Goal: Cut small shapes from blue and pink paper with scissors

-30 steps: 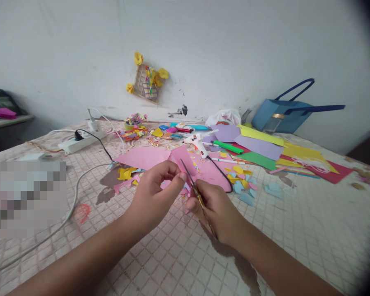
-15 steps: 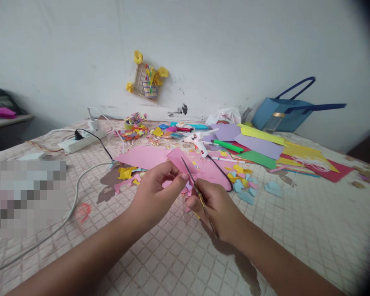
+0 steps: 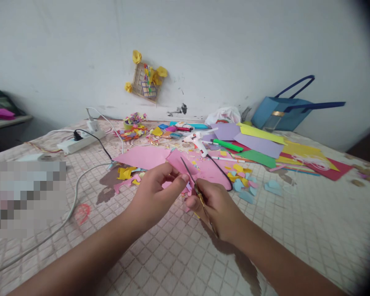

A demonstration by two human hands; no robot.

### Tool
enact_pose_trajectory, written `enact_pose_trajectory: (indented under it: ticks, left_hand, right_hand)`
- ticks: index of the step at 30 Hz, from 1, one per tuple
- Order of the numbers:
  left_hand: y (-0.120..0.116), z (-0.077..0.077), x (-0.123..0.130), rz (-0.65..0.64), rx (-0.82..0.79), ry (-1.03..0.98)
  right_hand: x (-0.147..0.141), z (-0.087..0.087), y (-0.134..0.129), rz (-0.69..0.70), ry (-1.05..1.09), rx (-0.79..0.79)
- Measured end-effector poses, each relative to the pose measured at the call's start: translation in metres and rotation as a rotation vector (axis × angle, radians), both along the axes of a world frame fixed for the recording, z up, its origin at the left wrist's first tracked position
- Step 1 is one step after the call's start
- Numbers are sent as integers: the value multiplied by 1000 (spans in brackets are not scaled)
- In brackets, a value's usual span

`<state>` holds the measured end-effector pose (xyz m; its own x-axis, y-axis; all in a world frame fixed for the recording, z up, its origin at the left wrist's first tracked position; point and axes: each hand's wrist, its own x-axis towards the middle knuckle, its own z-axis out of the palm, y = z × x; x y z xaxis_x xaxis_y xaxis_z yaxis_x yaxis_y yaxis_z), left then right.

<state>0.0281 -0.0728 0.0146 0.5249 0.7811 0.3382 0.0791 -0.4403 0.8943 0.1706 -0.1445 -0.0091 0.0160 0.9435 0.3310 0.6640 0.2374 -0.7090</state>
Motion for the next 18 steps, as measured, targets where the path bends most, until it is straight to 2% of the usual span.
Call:
enact_pose_trajectory:
  ticks: [10, 18]
  left_hand:
    - [3, 3, -3, -10, 4, -152]
    - [-1, 4, -1, 43, 30, -102]
  right_hand:
    - [-1, 3, -1, -3, -36, -70]
    - [0, 2, -1, 11, -25, -65]
